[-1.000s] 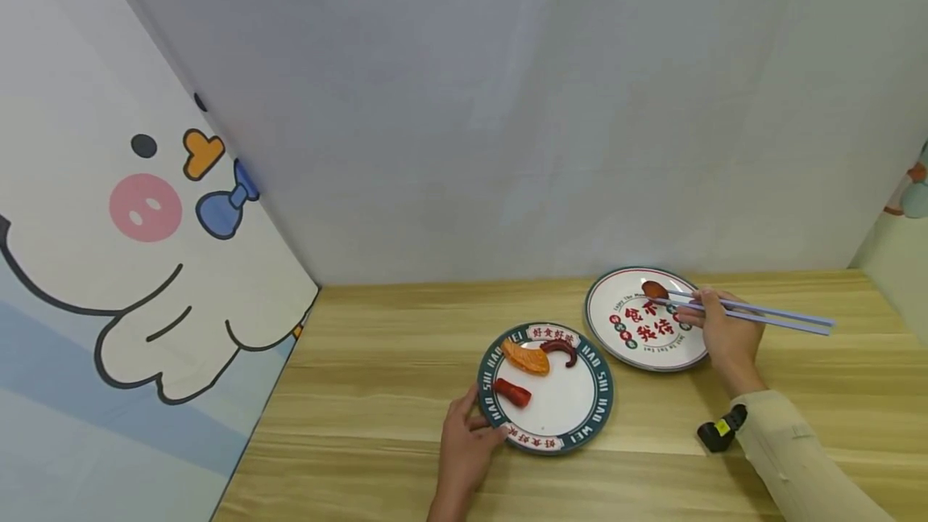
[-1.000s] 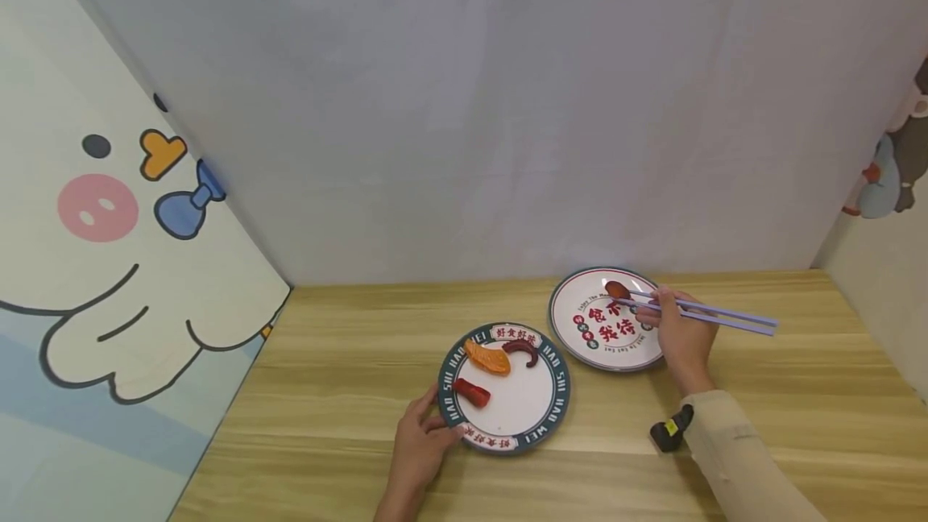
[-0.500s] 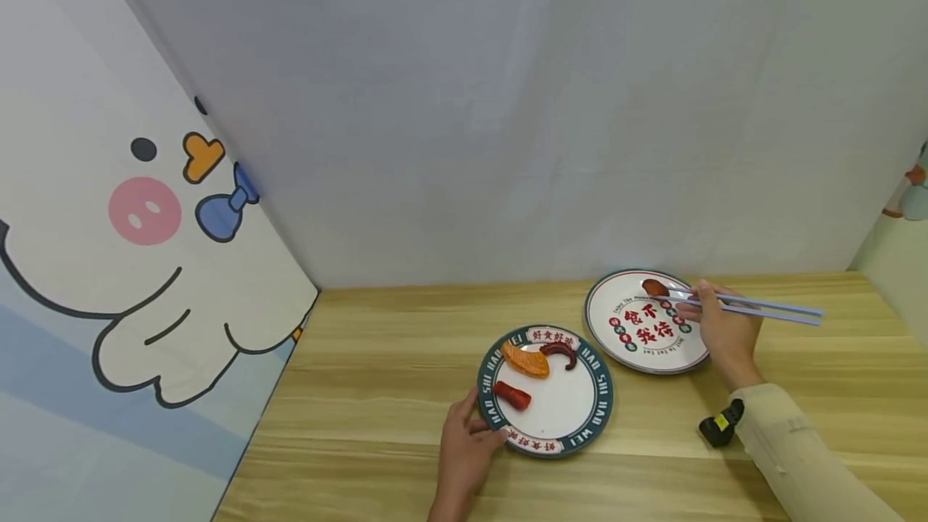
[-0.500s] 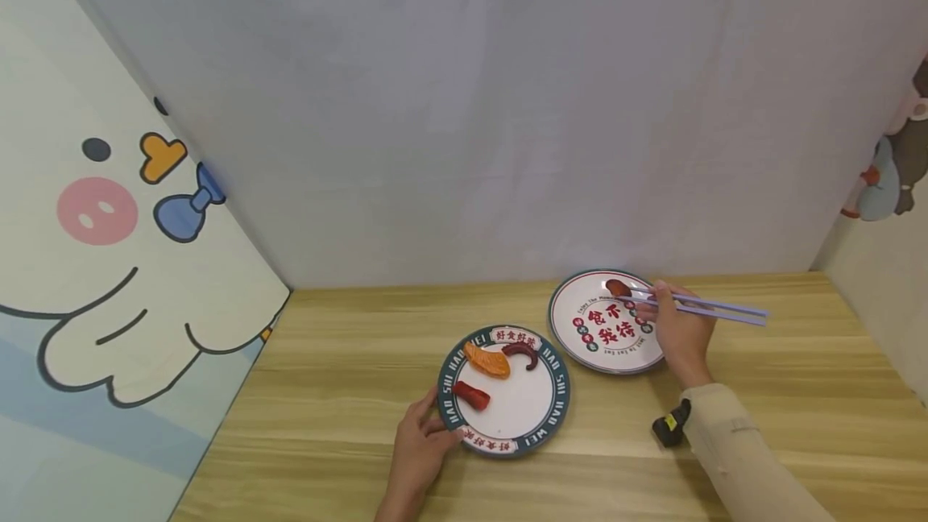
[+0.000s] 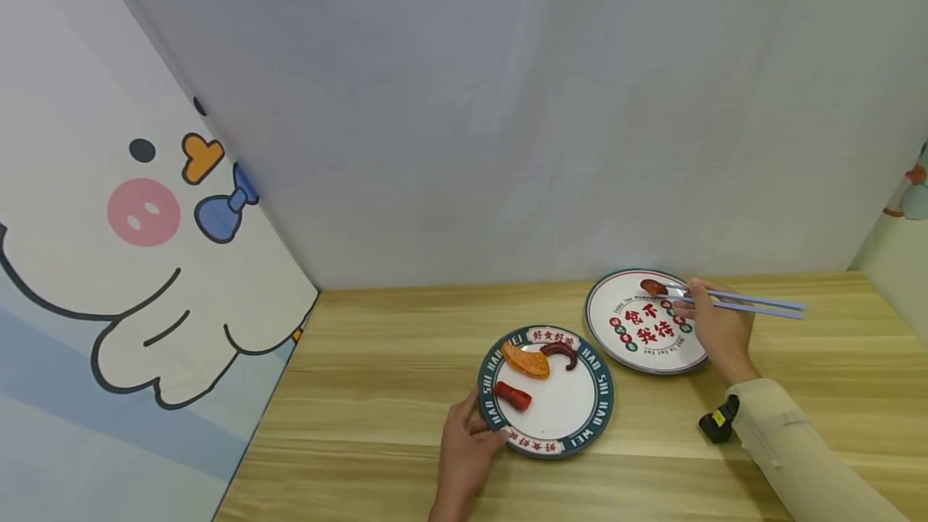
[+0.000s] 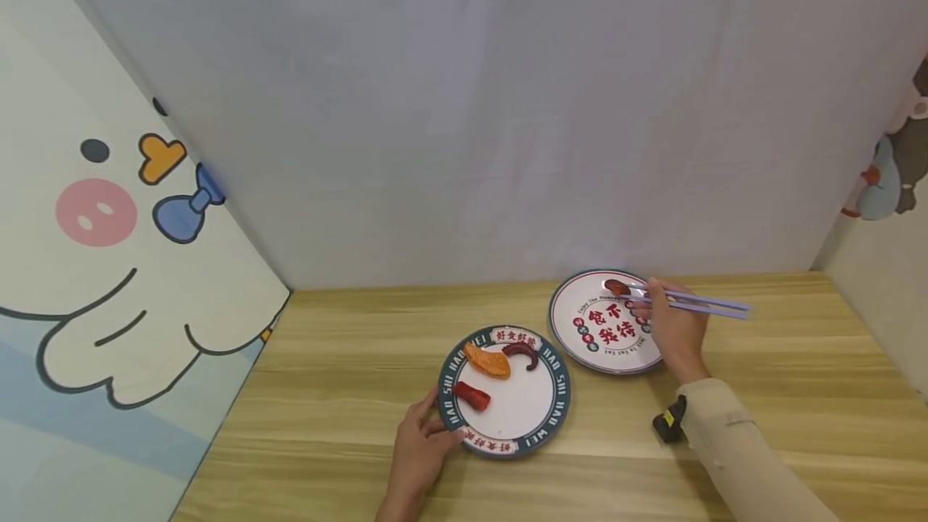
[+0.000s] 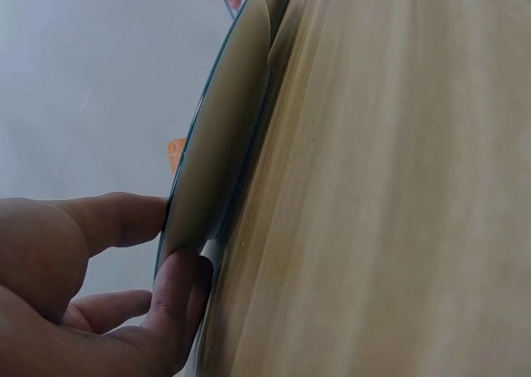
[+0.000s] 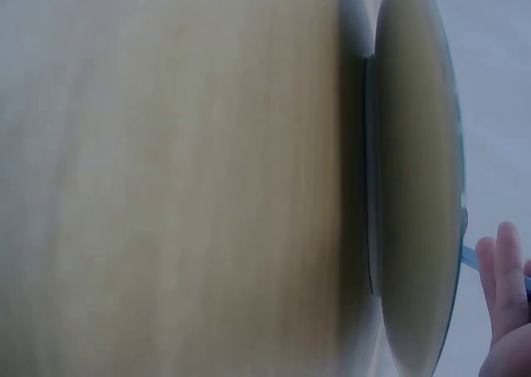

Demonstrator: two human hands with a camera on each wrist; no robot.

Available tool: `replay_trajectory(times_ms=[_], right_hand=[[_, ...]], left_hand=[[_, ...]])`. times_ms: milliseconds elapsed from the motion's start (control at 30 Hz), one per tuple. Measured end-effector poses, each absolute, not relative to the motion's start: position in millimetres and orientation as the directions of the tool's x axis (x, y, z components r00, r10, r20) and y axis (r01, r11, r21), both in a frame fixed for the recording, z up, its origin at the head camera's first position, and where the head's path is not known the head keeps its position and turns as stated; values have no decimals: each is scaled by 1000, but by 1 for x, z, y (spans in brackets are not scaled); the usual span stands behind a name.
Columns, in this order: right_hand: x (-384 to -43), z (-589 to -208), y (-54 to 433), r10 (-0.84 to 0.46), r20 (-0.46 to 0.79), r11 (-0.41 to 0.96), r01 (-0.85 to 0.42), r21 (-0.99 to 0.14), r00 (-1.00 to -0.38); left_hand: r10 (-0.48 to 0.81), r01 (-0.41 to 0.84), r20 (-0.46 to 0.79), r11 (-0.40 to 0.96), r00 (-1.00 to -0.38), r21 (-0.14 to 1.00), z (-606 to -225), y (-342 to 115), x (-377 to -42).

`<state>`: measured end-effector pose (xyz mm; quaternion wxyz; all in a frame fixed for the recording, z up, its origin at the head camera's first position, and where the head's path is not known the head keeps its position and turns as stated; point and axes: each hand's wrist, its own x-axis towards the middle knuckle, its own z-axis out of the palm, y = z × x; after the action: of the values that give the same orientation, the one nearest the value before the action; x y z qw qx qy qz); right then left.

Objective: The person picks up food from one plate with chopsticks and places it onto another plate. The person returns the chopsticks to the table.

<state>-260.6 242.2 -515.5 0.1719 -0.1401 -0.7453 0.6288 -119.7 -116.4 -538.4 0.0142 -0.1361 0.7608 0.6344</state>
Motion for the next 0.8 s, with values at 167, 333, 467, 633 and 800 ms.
replay_trajectory(times_ms=[167, 333, 467, 633, 800], right_hand=[[-262, -513, 241, 406, 71, 189, 7, -982, -911], [-260, -511, 241, 387, 92, 267, 16, -964, -917], [-261, -512, 243, 358, 104, 295, 7, -956, -928], [-260, -513, 245, 321, 132, 293, -35, -956, -938], [-258, -515, 245, 295, 160, 304, -66, -950, -942]], left_hand=[[-191, -236, -205, 157, -960, 959, -538, -116, -119], [-193, -240, -208, 161, -959, 957, -537, -115, -119], [-194, -239, -205, 170, -959, 956, -537, -115, -120], [-190, -227, -195, 169, -962, 959, -537, -115, -120], [-193, -235, -203, 163, -960, 958, -537, -115, -120]])
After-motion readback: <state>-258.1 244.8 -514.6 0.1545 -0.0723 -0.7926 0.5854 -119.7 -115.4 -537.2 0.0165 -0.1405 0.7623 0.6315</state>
